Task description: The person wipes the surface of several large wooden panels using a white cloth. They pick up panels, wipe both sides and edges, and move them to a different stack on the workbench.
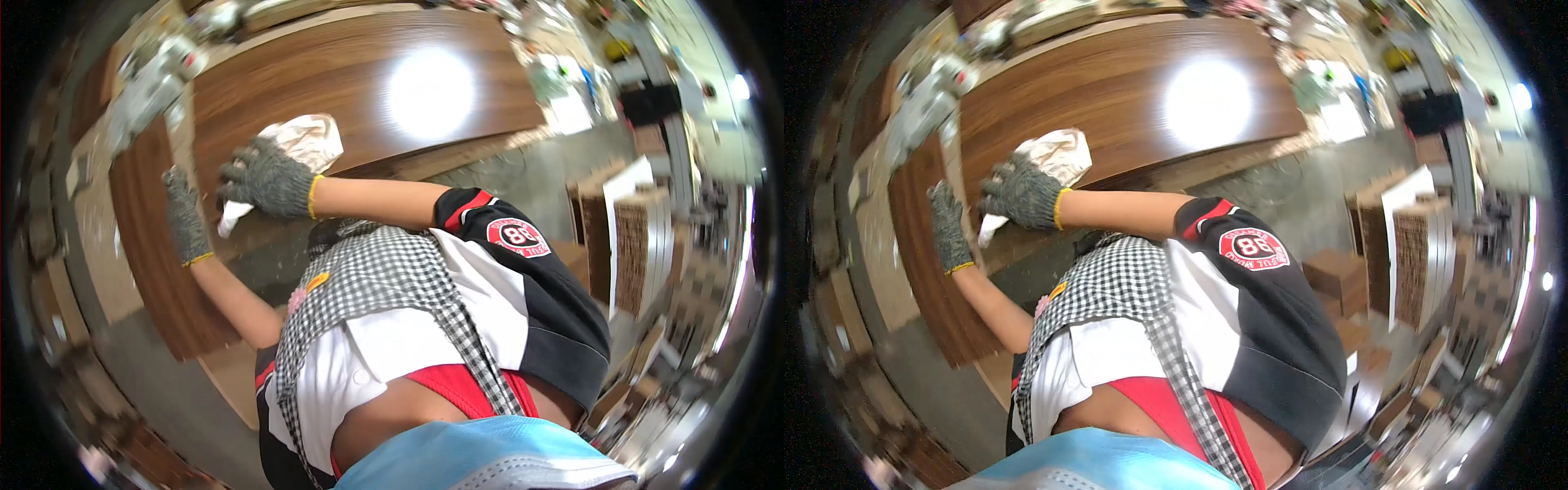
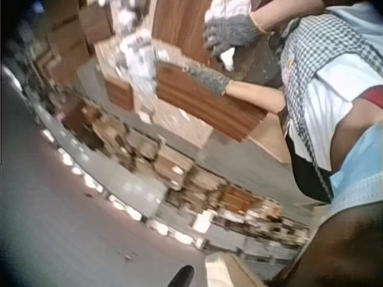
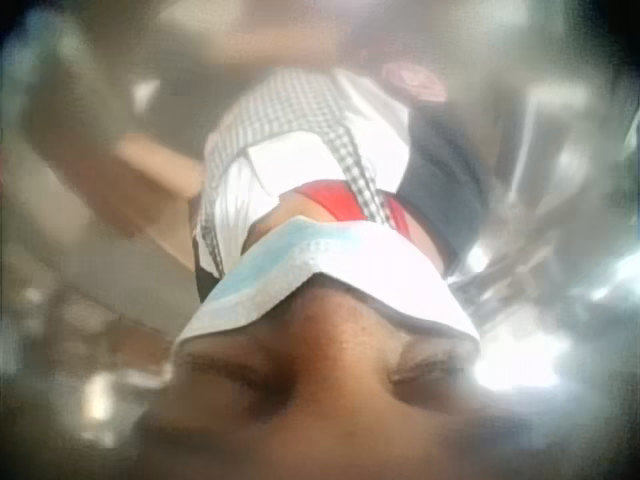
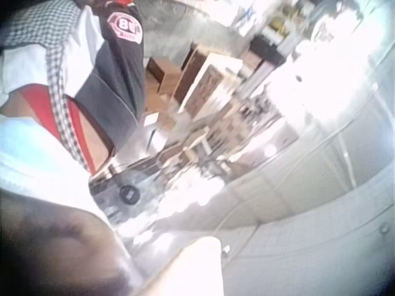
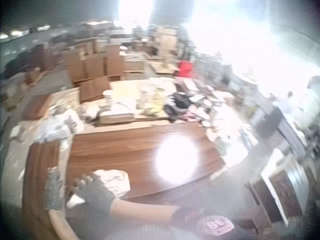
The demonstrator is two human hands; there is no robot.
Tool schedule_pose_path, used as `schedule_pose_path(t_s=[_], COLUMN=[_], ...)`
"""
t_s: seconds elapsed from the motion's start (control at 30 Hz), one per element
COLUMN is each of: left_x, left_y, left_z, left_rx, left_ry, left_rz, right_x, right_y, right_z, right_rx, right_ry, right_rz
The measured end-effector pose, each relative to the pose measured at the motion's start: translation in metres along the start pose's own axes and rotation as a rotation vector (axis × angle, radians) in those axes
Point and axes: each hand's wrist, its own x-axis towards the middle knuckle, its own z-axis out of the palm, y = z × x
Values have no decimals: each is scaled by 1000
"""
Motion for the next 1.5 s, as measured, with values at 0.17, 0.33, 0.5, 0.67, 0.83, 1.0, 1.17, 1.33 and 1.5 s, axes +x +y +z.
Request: schedule_pose_path(t_s=[0.17,0.33,0.5,0.67,0.83,1.0,1.17,1.33,1.5], left_x=[-3,2,17,22,16,18,-23,-28,-33], left_y=[84,80,69,65,62,66,60,104,65], left_z=[43,61,50,53,47,45,21,32,15], left_rx=[799,854,800,783,780,938,917,834,814], left_ry=[-141,-17,-13,-1,3,34,198,98,169], left_rz=[-248,-177,-268,-281,-223,-81,-125,-238,-232], right_x=[-168,-465,-403,-177,-223,-474,-333,-161,-160], right_y=[79,246,236,130,188,316,251,160,252], right_z=[-47,-150,-158,-49,-81,-140,-194,-120,-106], right_rx=[-79,-20,-183,208,170,-191,96,37,-96], right_ry=[406,507,635,221,293,-223,488,-31,85], right_rz=[447,1432,1124,458,797,1414,1220,277,487])
